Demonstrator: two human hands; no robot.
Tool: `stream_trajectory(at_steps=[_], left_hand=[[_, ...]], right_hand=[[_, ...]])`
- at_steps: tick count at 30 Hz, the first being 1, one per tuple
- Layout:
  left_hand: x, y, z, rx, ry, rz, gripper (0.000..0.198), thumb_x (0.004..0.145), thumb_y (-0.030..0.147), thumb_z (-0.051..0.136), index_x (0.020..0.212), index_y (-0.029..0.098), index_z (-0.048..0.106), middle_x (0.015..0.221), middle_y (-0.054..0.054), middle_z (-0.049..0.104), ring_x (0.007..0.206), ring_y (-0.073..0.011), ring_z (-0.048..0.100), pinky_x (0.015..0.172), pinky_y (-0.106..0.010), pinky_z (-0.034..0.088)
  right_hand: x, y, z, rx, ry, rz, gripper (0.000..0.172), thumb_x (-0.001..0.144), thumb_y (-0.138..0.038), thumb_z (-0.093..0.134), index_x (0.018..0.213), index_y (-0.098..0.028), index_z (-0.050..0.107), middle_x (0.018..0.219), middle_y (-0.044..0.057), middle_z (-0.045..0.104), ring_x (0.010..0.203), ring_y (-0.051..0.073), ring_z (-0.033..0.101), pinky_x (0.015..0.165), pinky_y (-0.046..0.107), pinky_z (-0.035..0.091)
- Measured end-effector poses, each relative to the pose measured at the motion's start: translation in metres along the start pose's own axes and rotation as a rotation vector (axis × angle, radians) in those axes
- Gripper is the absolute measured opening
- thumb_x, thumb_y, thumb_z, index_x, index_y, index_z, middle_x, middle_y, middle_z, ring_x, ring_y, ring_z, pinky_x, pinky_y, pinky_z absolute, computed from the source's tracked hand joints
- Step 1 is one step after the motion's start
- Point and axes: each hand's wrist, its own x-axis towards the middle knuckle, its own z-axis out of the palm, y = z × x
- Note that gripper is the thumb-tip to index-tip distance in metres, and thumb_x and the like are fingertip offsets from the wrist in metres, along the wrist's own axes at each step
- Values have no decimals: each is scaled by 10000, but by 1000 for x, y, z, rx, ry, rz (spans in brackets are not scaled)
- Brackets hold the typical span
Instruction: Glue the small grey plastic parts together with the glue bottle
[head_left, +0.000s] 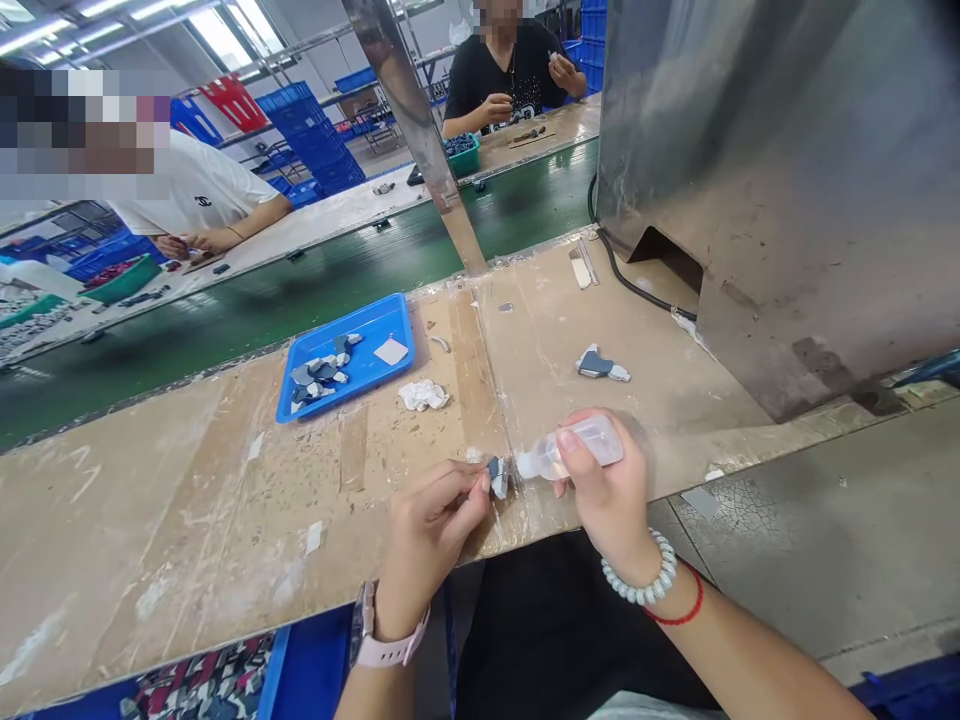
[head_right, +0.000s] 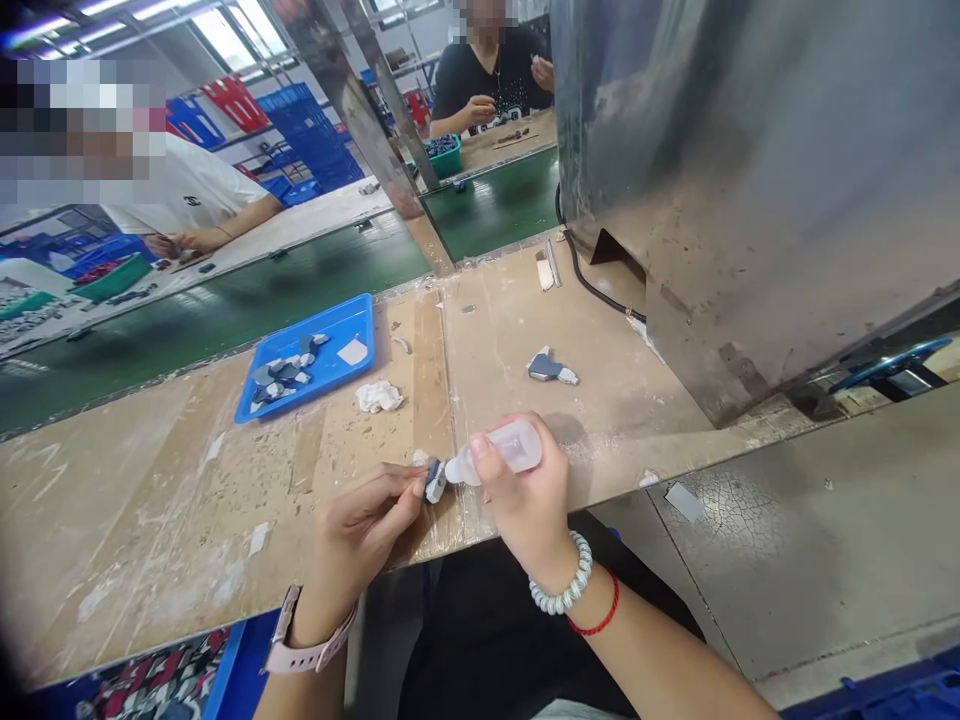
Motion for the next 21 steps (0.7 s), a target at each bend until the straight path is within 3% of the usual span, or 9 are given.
stream_trajectory(at_steps=[13, 21], left_hand=[[0, 0, 2, -58, 19, -64, 234, 934, 242, 621, 721, 186, 701, 784, -51, 744, 775, -188, 716, 705, -280, 557], [2, 4, 1, -68, 19, -86, 240, 938, 250, 615, 722, 189, 701, 777, -49, 737, 771, -189, 712, 697, -282, 556]], right_hand=[[-1, 3, -1, -101, -57, -33, 324, 826, -489, 753, 866, -208, 598, 699, -31, 602, 527, 121, 558, 491, 265, 447], [-2, 0, -1, -98, -68, -27, 315, 858, -498, 716, 857, -208, 593, 653, -35, 599, 467, 124, 561, 445, 258, 466]])
